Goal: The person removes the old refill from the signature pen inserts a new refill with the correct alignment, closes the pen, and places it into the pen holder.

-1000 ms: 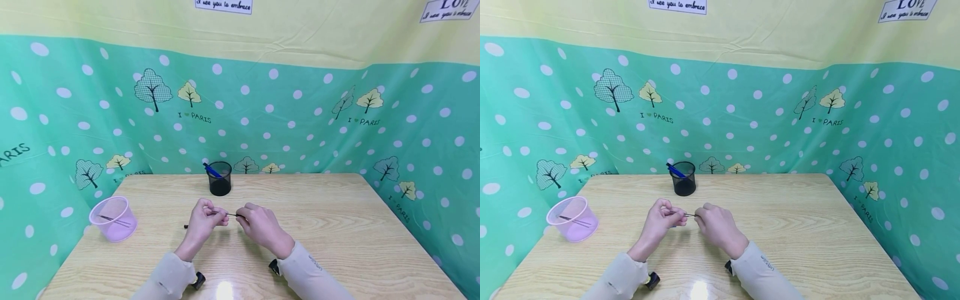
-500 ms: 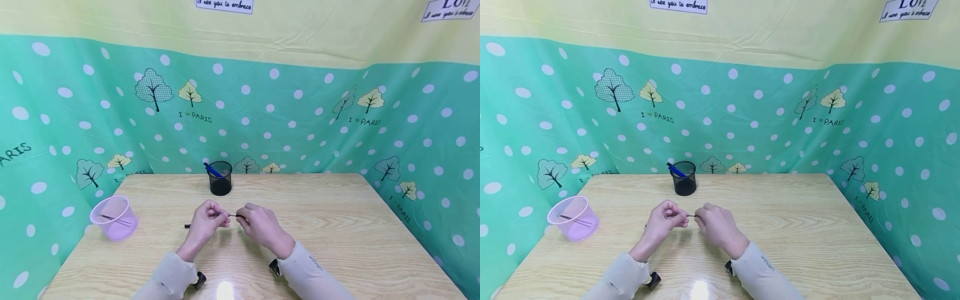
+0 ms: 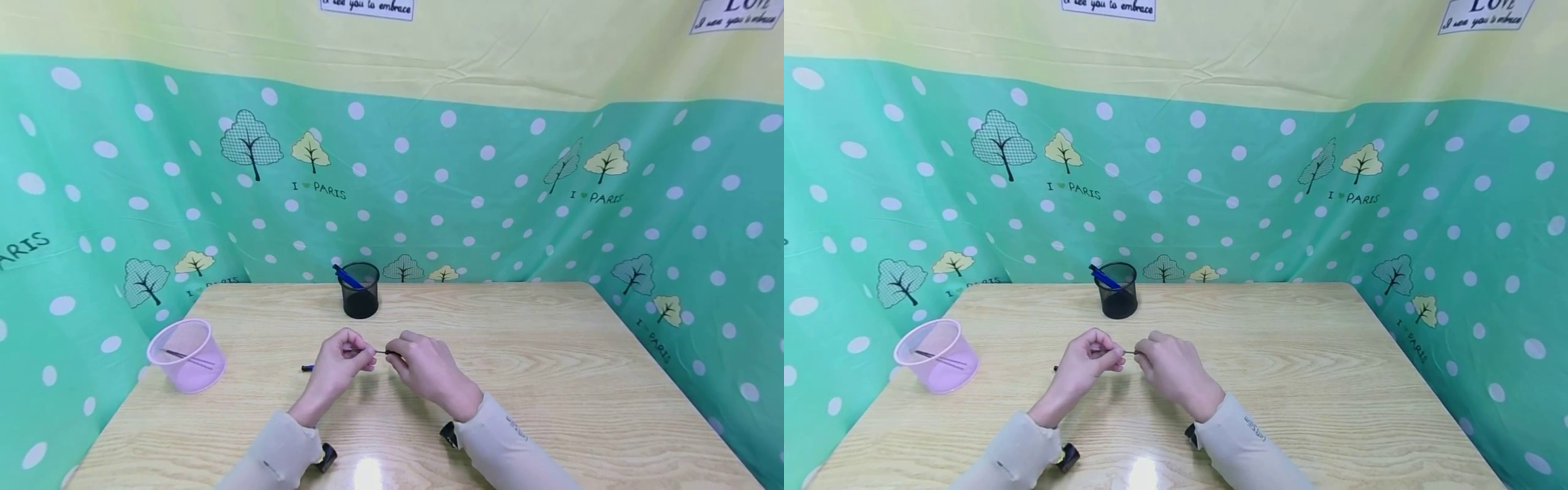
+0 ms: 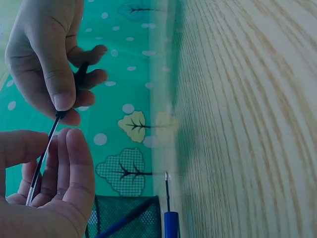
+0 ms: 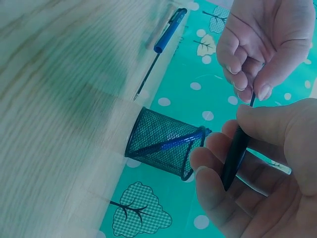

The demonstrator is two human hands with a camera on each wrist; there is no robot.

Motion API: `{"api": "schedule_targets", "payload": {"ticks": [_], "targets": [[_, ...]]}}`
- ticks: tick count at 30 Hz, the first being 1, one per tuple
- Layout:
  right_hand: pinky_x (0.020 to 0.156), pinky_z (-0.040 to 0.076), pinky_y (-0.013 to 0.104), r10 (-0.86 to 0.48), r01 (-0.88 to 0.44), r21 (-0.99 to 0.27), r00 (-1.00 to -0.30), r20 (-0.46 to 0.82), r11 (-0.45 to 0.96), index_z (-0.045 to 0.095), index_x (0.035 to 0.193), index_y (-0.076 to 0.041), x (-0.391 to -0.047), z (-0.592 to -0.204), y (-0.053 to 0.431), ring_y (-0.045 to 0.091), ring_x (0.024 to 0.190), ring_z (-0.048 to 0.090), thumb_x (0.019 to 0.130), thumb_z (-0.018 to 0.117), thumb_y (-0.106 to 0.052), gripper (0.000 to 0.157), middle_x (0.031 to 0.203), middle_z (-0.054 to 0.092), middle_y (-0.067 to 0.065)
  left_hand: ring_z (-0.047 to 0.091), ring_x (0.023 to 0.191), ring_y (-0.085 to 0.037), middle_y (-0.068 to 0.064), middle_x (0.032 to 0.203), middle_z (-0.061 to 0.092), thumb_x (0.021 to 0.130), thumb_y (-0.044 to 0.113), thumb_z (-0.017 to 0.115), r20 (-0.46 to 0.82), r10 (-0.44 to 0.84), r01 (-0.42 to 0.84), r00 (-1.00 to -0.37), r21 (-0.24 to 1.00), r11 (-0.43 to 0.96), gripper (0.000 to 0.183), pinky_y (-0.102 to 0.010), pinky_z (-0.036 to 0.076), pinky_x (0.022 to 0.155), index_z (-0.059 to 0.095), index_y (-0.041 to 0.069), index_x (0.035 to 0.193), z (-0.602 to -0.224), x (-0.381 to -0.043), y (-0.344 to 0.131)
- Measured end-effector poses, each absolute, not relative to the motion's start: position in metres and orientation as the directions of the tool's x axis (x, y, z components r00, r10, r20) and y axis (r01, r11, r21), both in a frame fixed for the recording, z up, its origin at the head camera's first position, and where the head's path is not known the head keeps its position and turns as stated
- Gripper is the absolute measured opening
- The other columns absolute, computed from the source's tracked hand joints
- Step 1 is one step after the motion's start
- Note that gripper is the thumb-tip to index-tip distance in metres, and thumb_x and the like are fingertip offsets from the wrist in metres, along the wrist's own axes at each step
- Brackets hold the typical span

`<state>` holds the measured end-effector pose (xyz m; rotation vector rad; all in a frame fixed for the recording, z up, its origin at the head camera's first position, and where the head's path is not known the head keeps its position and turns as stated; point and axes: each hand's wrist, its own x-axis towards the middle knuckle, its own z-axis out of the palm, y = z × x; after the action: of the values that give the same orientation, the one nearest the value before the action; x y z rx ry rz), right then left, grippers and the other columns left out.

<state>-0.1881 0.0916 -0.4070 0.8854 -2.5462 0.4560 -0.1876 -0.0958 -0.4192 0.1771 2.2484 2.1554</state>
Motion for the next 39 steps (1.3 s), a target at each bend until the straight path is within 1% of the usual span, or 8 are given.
{"api": "schedule_targets", "payload": {"ticks": [5,7,9,14,21,27,31,39], "targets": [[0.052,0.043,0.023,-0.516,-0.644,-0.166,-0.718,0.467,0.747,0.071,0.091,-0.019,-0.188,-0.406,0.092,0.003,0.060,0.048,0.089,0.067,-0.019,0.005,0.076,0.055,-0.010,0.066,0.082,-0.039,-0.018,0.087,0.065,0.086,-0.004,0.065,0.068,0.120,0.081,-0.990,0.991,0.102,0.013,-0.035,0.056,0.071,0.053,-0.004,0.091,-0.407,-0.180,-0.095],[0.052,0.043,0.023,-0.516,-0.644,-0.165,-0.718,0.467,0.747,0.071,0.091,-0.019,-0.188,-0.406,0.092,0.003,0.060,0.048,0.089,0.067,-0.019,0.004,0.076,0.055,-0.010,0.065,0.081,-0.040,-0.018,0.085,0.065,0.087,-0.004,0.064,0.081,0.118,0.095,-0.990,0.989,0.114,0.012,-0.036,0.055,0.071,0.052,-0.005,0.092,-0.400,-0.175,-0.094],[0.052,0.043,0.023,-0.516,-0.645,-0.165,-0.717,0.468,0.746,0.071,0.091,-0.019,-0.188,-0.406,0.092,0.003,0.060,0.048,0.089,0.067,-0.019,0.005,0.076,0.055,-0.010,0.065,0.079,-0.038,-0.018,0.084,0.064,0.087,-0.004,0.064,0.081,0.124,0.095,-0.989,0.989,0.114,0.012,-0.036,0.055,0.071,0.052,-0.005,0.092,-0.395,-0.173,-0.094],[0.052,0.044,0.024,-0.516,-0.645,-0.161,-0.716,0.470,0.747,0.071,0.092,-0.019,-0.188,-0.407,0.091,0.003,0.061,0.050,0.090,0.066,-0.020,0.005,0.077,0.056,-0.010,0.065,0.074,-0.029,-0.016,0.083,0.062,0.089,-0.001,0.062,0.083,0.130,0.096,-0.988,0.991,0.094,0.010,-0.035,0.056,0.068,0.055,-0.004,0.095,-0.413,-0.185,-0.098],[0.051,0.044,0.024,-0.519,-0.647,-0.151,-0.711,0.474,0.748,0.071,0.091,-0.019,-0.188,-0.406,0.091,0.003,0.061,0.050,0.089,0.067,-0.020,0.005,0.076,0.054,-0.010,0.065,0.072,-0.029,-0.013,0.085,0.061,0.091,0.007,0.063,0.109,0.144,0.128,-0.984,0.983,0.133,0.013,-0.032,0.055,0.064,0.054,0.000,0.097,-0.420,-0.188,-0.099],[0.052,0.044,0.024,-0.520,-0.648,-0.153,-0.711,0.474,0.746,0.071,0.091,-0.019,-0.187,-0.406,0.091,0.003,0.061,0.050,0.089,0.066,-0.021,0.005,0.076,0.054,-0.010,0.063,0.068,-0.022,-0.010,0.084,0.061,0.090,0.010,0.065,0.095,0.122,0.116,-0.988,0.978,0.175,0.014,-0.031,0.054,0.061,0.056,0.003,0.098,-0.418,-0.188,-0.101],[0.052,0.044,0.024,-0.521,-0.651,-0.153,-0.707,0.477,0.743,0.071,0.091,-0.019,-0.187,-0.405,0.091,0.003,0.061,0.050,0.090,0.066,-0.021,0.005,0.076,0.054,-0.010,0.060,0.067,-0.022,-0.009,0.084,0.060,0.091,0.011,0.064,0.079,0.100,0.097,-0.992,0.977,0.192,0.012,-0.031,0.053,0.059,0.057,0.003,0.097,-0.419,-0.190,-0.103],[0.053,0.045,0.026,-0.518,-0.651,-0.150,-0.704,0.485,0.744,0.071,0.091,-0.019,-0.187,-0.406,0.091,0.005,0.063,0.053,0.090,0.066,-0.021,0.005,0.076,0.055,-0.010,0.055,0.060,-0.019,-0.009,0.079,0.059,0.091,0.005,0.060,0.094,0.067,0.108,-0.993,0.961,0.254,0.006,-0.029,0.050,0.054,0.058,0.000,0.094,-0.418,-0.191,-0.102]]}}
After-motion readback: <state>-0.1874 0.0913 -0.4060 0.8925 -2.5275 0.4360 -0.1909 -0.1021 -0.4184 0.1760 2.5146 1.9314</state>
